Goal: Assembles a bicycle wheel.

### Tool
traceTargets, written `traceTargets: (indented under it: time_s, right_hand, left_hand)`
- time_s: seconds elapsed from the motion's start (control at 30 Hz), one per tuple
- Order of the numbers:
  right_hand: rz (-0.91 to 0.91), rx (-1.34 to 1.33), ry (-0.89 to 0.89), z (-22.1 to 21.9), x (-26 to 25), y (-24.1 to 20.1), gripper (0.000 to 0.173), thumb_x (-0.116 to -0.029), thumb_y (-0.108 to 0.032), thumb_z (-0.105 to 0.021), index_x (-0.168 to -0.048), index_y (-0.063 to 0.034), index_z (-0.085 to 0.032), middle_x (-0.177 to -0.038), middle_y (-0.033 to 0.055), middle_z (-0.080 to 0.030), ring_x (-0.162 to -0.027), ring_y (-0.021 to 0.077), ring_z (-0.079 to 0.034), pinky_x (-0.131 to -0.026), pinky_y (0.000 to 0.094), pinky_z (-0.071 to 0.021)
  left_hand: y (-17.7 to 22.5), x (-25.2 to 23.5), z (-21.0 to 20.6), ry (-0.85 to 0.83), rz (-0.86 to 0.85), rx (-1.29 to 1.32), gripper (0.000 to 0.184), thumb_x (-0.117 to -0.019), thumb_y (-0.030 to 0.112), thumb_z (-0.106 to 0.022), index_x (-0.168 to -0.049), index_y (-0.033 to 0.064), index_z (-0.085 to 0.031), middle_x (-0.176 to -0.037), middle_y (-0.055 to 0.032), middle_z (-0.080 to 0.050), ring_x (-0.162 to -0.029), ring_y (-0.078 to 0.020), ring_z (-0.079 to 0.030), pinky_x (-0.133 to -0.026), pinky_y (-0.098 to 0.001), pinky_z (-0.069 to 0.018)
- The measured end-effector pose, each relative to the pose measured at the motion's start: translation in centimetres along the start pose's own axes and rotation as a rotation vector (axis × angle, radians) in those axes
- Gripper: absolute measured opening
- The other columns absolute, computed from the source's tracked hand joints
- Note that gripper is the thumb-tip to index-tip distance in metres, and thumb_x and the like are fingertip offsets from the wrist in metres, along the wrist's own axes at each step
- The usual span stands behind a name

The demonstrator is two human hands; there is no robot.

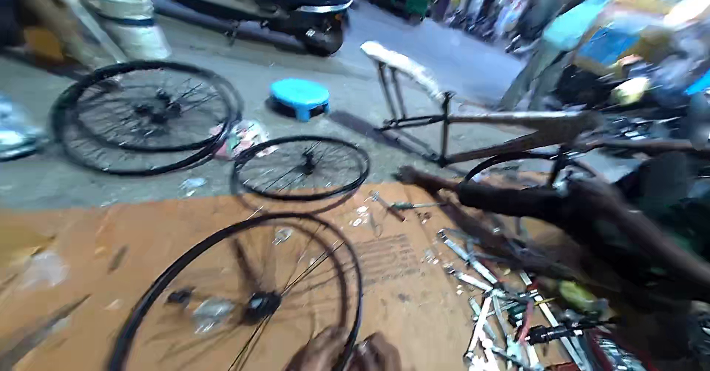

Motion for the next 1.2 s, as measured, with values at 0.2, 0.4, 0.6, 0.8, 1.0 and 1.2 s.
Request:
traceTargets:
  time_s: [0.2,0.4,0.6,0.8,1.0,1.2]
  right_hand:
    - [0.152,-0.039,0.059,-0.7,-0.2,0.5,0.017,-0.0953,-0.018,-0.065,-0.097,-0.0022,-0.072,-0.101,0.0084,-0.070,-0.088,0.0141,-0.069,-0.076,0.0308,-0.0620]
    - [0.211,-0.004,0.044,-0.8,-0.7,1.0,0.021,-0.0964,-0.027,-0.065,-0.097,-0.0069,-0.071,-0.100,0.0044,-0.069,-0.082,0.0104,-0.068,-0.070,0.0273,-0.0611]
    - [0.271,0.051,0.030,-0.6,-1.0,0.7,0.030,-0.1013,-0.033,-0.059,-0.093,-0.0072,-0.072,-0.100,0.0045,-0.070,-0.089,0.0106,-0.068,-0.077,0.0280,-0.0602]
    - [0.287,0.031,0.029,-0.8,-0.7,0.6,0.026,-0.1007,-0.028,-0.058,-0.091,-0.0073,-0.071,-0.097,0.0032,-0.069,-0.084,0.0089,-0.067,-0.074,0.0259,-0.0600]
    - [0.264,0.046,0.033,-0.8,-0.6,0.5,0.019,-0.0976,-0.023,-0.059,-0.094,-0.0072,-0.069,-0.097,0.0034,-0.068,-0.084,0.0094,-0.067,-0.073,0.0263,-0.0604]
    - [0.228,0.052,0.009,-0.8,-0.8,0.8,0.022,-0.0957,-0.029,-0.063,-0.099,-0.0077,-0.068,-0.096,0.0020,-0.068,-0.081,0.0085,-0.067,-0.070,0.0259,-0.0607]
  left_hand:
    - [-0.6,-0.4,0.8,-0.008,0.069,-0.015,0.031,-0.1043,0.023,-0.058,-0.124,-0.0010,-0.061,-0.106,-0.0160,-0.071,-0.089,-0.0242,-0.071,-0.080,-0.0415,-0.0608]
    - [-1.4,-0.7,0.8,-0.027,0.088,0.061,0.026,-0.1039,0.021,-0.060,-0.118,-0.0004,-0.062,-0.097,-0.0148,-0.070,-0.081,-0.0230,-0.070,-0.075,-0.0393,-0.0605]
    - [-1.4,-0.9,0.6,-0.030,0.095,0.087,0.024,-0.1040,0.020,-0.059,-0.117,0.0006,-0.062,-0.098,-0.0152,-0.070,-0.080,-0.0238,-0.070,-0.074,-0.0394,-0.0606]
    - [-1.6,-0.7,0.8,-0.040,0.088,0.091,0.024,-0.1035,0.021,-0.060,-0.117,0.0014,-0.062,-0.097,-0.0150,-0.069,-0.080,-0.0237,-0.070,-0.073,-0.0392,-0.0606]
    - [-1.6,-0.4,0.9,-0.018,0.105,0.100,0.022,-0.1036,0.019,-0.060,-0.117,0.0011,-0.062,-0.096,-0.0139,-0.069,-0.078,-0.0220,-0.069,-0.072,-0.0374,-0.0601]
    - [-1.7,-0.3,0.9,-0.012,0.109,0.091,0.022,-0.1033,0.019,-0.061,-0.116,0.0012,-0.062,-0.094,-0.0129,-0.069,-0.076,-0.0207,-0.069,-0.071,-0.0363,-0.0602]
Point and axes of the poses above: each hand's wrist, its own x-axis away from the middle knuckle, its own z-axis out of the back of the hand, y = z × x, the point moved 10 cm from there along -x, towards the middle knuckle
